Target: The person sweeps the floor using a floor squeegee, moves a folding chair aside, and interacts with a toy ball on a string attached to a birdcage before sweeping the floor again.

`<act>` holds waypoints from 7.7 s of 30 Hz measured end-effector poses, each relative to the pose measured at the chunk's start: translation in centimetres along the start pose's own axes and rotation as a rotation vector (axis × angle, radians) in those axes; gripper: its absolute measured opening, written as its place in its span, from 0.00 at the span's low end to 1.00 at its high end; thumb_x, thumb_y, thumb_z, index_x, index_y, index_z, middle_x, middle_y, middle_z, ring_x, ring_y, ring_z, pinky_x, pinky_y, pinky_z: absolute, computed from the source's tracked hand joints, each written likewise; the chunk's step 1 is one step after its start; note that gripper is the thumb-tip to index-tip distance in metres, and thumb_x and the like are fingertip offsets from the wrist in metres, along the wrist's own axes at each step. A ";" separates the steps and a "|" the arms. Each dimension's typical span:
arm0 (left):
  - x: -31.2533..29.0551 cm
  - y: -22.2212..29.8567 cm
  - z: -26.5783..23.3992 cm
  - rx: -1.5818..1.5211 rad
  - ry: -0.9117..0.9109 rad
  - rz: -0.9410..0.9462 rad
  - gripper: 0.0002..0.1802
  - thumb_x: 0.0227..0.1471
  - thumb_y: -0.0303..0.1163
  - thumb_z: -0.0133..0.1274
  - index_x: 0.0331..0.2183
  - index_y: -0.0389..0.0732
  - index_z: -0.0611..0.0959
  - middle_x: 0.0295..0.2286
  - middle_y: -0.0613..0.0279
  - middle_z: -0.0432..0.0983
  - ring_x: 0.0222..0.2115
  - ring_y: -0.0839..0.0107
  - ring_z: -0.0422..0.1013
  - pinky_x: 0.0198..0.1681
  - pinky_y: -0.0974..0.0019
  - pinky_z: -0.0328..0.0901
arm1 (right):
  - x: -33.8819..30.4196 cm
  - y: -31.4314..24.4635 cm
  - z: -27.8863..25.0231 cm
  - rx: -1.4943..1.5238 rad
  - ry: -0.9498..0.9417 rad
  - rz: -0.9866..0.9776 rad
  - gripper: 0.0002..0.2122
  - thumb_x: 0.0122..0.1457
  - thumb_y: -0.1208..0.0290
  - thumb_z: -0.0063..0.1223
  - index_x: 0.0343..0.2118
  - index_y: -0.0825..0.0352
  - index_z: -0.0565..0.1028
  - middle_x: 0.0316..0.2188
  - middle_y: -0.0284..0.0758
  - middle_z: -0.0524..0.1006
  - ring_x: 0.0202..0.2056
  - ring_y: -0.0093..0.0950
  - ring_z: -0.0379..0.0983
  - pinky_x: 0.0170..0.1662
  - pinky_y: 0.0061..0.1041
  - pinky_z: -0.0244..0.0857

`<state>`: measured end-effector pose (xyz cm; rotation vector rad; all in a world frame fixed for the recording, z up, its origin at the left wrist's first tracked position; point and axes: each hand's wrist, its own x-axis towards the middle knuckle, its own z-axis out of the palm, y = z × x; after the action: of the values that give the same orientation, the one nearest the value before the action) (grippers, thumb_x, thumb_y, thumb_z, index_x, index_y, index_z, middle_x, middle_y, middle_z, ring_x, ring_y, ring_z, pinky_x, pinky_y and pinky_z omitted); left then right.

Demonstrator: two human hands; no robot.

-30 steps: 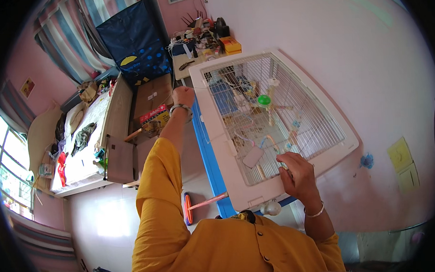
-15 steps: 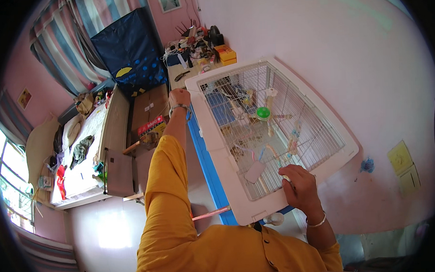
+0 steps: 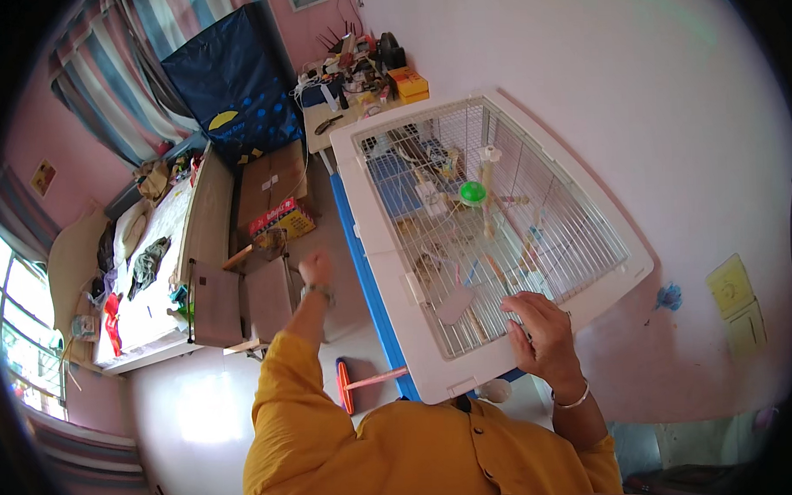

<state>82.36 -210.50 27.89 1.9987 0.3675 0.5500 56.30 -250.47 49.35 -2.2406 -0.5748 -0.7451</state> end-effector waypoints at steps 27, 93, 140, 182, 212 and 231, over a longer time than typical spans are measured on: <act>-27.5 -4.5 -3.8 0.425 -0.924 0.053 0.08 0.41 0.32 0.47 0.28 0.47 0.79 0.27 0.53 0.76 0.31 0.52 0.72 0.35 0.58 0.67 | -9.6 -8.0 1.1 -0.070 0.059 -0.024 0.13 0.48 0.82 0.44 0.39 0.76 0.70 0.35 0.46 0.73 0.36 0.43 0.72 0.40 0.32 0.67; -53.2 -24.9 -41.7 0.361 -1.447 -0.124 0.30 0.44 0.42 0.48 0.49 0.37 0.69 0.42 0.44 0.70 0.46 0.53 0.66 0.50 0.58 0.60 | -34.4 -43.0 18.6 0.422 -0.159 0.468 0.07 0.50 0.83 0.43 0.33 0.73 0.71 0.22 0.37 0.77 0.26 0.26 0.75 0.32 0.22 0.69; -51.2 -29.5 -67.4 0.465 -0.565 -0.157 0.16 0.34 0.31 0.55 0.32 0.42 0.79 0.30 0.53 0.74 0.36 0.55 0.70 0.38 0.58 0.65 | -31.8 -54.9 36.2 1.077 -1.018 0.020 0.06 0.47 0.79 0.55 0.30 0.70 0.73 0.37 0.40 0.75 0.41 0.33 0.72 0.47 0.31 0.63; -45.7 -29.2 -68.4 0.325 -0.988 0.224 0.15 0.34 0.31 0.53 0.31 0.39 0.79 0.31 0.53 0.75 0.35 0.53 0.71 0.39 0.57 0.66 | -32.6 -64.5 35.2 0.744 -0.653 0.162 0.03 0.46 0.78 0.53 0.25 0.68 0.73 0.30 0.38 0.77 0.29 0.33 0.75 0.32 0.26 0.68; -33.4 -44.5 -80.2 0.505 -1.081 0.024 0.10 0.37 0.36 0.53 0.23 0.40 0.81 0.24 0.48 0.76 0.27 0.53 0.74 0.31 0.58 0.68 | -31.5 -73.9 56.7 0.715 -0.775 0.416 0.04 0.48 0.78 0.50 0.27 0.71 0.72 0.38 0.39 0.76 0.37 0.28 0.73 0.41 0.24 0.66; -39.9 -38.5 -74.4 0.372 -1.229 0.005 0.11 0.39 0.36 0.52 0.23 0.38 0.80 0.26 0.45 0.75 0.31 0.47 0.72 0.34 0.54 0.68 | -35.7 -72.5 47.3 0.740 -0.654 0.706 0.03 0.50 0.80 0.44 0.28 0.70 0.70 0.40 0.42 0.73 0.33 0.25 0.73 0.40 0.23 0.66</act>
<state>8.45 -155.97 15.09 2.2820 -0.3253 -0.8229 3.87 -174.71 32.46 -1.7306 -0.2353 0.5117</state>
